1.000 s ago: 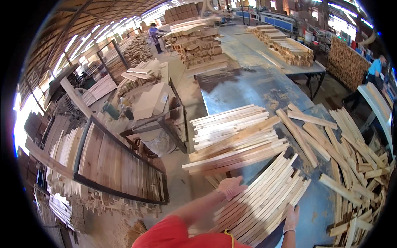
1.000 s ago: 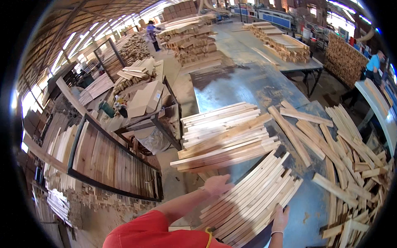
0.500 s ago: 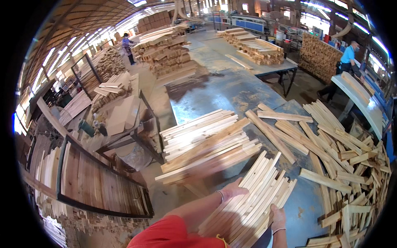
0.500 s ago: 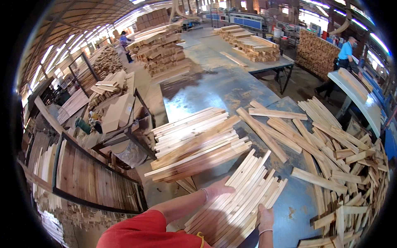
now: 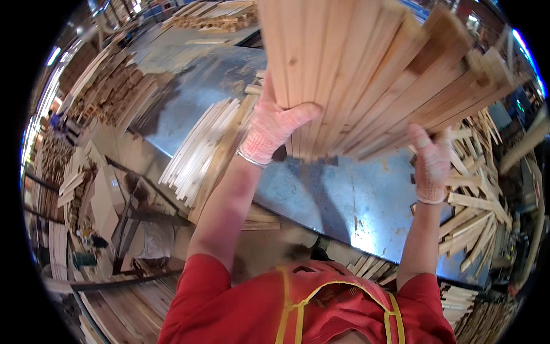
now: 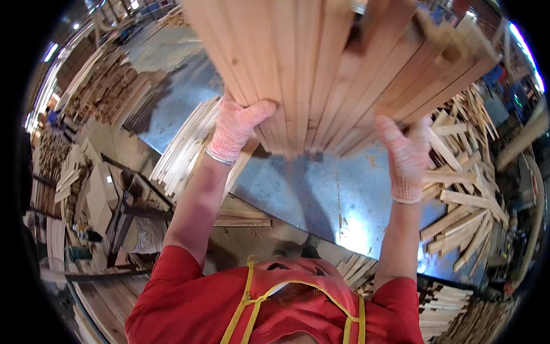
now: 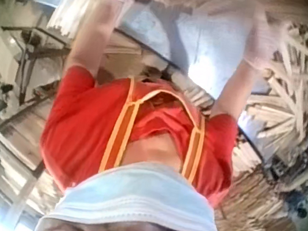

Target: The person sorts wooden planks on a metal table in a workshop. They pick up individual planks from a scattered pile, align them, and place them into a neat stack. The person occasionally adjusts the stack to keep it organized.

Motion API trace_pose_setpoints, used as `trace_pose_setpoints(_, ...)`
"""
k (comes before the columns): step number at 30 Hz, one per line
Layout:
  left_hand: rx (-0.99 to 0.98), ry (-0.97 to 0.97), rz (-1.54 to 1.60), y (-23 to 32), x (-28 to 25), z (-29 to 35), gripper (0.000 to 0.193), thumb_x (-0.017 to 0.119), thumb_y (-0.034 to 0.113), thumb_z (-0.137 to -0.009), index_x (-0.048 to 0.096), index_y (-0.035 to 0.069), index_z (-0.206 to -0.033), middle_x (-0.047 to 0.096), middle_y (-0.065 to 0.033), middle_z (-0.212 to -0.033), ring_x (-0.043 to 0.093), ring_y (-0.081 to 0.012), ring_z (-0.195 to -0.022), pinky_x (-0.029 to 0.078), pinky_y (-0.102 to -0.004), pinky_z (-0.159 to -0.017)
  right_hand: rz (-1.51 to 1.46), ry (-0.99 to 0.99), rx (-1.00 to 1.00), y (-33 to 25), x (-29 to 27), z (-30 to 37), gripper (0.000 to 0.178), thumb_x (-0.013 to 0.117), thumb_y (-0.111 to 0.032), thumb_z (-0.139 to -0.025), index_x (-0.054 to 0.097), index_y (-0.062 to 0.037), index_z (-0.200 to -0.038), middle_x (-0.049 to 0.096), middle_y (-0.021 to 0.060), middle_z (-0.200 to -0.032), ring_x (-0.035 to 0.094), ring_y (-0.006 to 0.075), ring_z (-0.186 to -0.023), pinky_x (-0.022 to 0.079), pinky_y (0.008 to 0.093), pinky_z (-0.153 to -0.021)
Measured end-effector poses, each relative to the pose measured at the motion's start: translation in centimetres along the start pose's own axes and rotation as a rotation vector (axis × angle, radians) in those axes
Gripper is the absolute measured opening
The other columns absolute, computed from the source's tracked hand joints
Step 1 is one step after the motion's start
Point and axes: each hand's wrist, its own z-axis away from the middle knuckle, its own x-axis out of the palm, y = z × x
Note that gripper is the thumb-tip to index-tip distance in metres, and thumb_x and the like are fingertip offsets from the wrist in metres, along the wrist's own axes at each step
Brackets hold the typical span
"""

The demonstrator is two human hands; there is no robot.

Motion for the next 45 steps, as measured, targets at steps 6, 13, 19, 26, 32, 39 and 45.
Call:
trace_pose_setpoints(6,-0.134,-0.208,-0.043,-16.1,-5.4,8.0,0.084,0.080,0.029,-0.097,0.036,0.012,-0.167,0.060,-0.0080,-0.149,0.054,-0.0215,-0.141,0.052,-0.0373,-0.113,0.724,-0.161,-0.140,15.7,-3.0,11.9,0.057,0.069,-0.036,-0.103,0.056,-0.0091,-0.151,0.054,0.0171,-0.155,0.054,0.0348,-0.140,0.046,0.0475,-0.118)
trace_pose_setpoints(13,-0.035,-0.501,-1.625,-22.3,-15.5,17.0,0.067,0.060,0.024,-0.101,0.041,0.009,-0.164,0.060,-0.0079,-0.148,0.058,-0.0283,-0.132,0.049,-0.0411,-0.105,0.820,-0.438,0.459,16.7,2.9,25.4,0.088,0.071,-0.030,-0.098,0.025,-0.0044,-0.169,0.046,0.0230,-0.161,0.049,0.0393,-0.148,0.043,0.0484,-0.124)
trace_pose_setpoints(19,-0.254,-1.005,-1.935,-17.9,-13.1,14.3,0.052,0.058,0.020,-0.103,0.053,0.011,-0.154,0.057,-0.0051,-0.150,0.053,-0.0268,-0.138,0.045,-0.0419,-0.109,1.210,-0.920,0.588,20.3,1.1,26.5,0.076,0.058,-0.015,-0.092,0.034,0.0011,-0.162,0.046,0.0243,-0.163,0.043,0.0416,-0.152,0.038,0.0490,-0.125)
trace_pose_setpoints(26,-0.144,-0.539,-1.777,-16.1,-12.1,18.2,0.044,0.063,0.023,-0.099,0.061,0.010,-0.142,0.060,-0.0080,-0.137,0.057,-0.0270,-0.130,0.046,-0.0437,-0.109,0.498,-0.392,0.842,23.7,-2.1,21.2,0.061,0.071,-0.020,-0.089,0.055,0.0036,-0.143,0.066,0.0270,-0.138,0.059,0.0398,-0.136,0.044,0.0426,-0.116)
trace_pose_setpoints(32,-0.929,-0.452,-0.895,-12.3,-4.6,31.9,0.048,0.063,0.049,-0.101,0.077,0.006,-0.119,0.071,-0.0177,-0.101,0.066,-0.0369,-0.099,0.054,-0.0475,-0.089,-0.014,-0.380,1.032,22.1,3.0,18.5,0.082,0.082,-0.022,-0.090,0.041,0.0045,-0.156,0.062,0.0217,-0.148,0.062,0.0242,-0.125,0.049,0.0332,-0.103)
trace_pose_setpoints(39,-1.057,0.626,0.551,-21.4,0.1,37.1,0.027,0.065,0.034,-0.105,0.053,0.016,-0.090,0.049,0.0010,-0.089,0.046,-0.0145,-0.077,0.044,-0.0304,-0.071,-0.330,-0.453,1.116,25.6,3.0,18.6,0.065,0.072,-0.017,-0.089,0.048,0.0028,-0.146,0.066,0.0035,-0.111,0.054,0.0112,-0.082,0.044,0.0262,-0.070)
trace_pose_setpoints(45,-1.061,0.552,0.168,-12.8,0.0,33.0,0.054,0.064,0.028,-0.105,0.051,0.000,-0.149,0.060,-0.0116,-0.132,0.061,-0.0221,-0.113,0.051,-0.0370,-0.100,-0.206,-0.484,1.183,28.1,1.5,18.1,0.079,0.071,-0.014,-0.091,0.041,0.0051,-0.161,0.065,0.0061,-0.110,0.059,0.0137,-0.086,0.048,0.0258,-0.074)
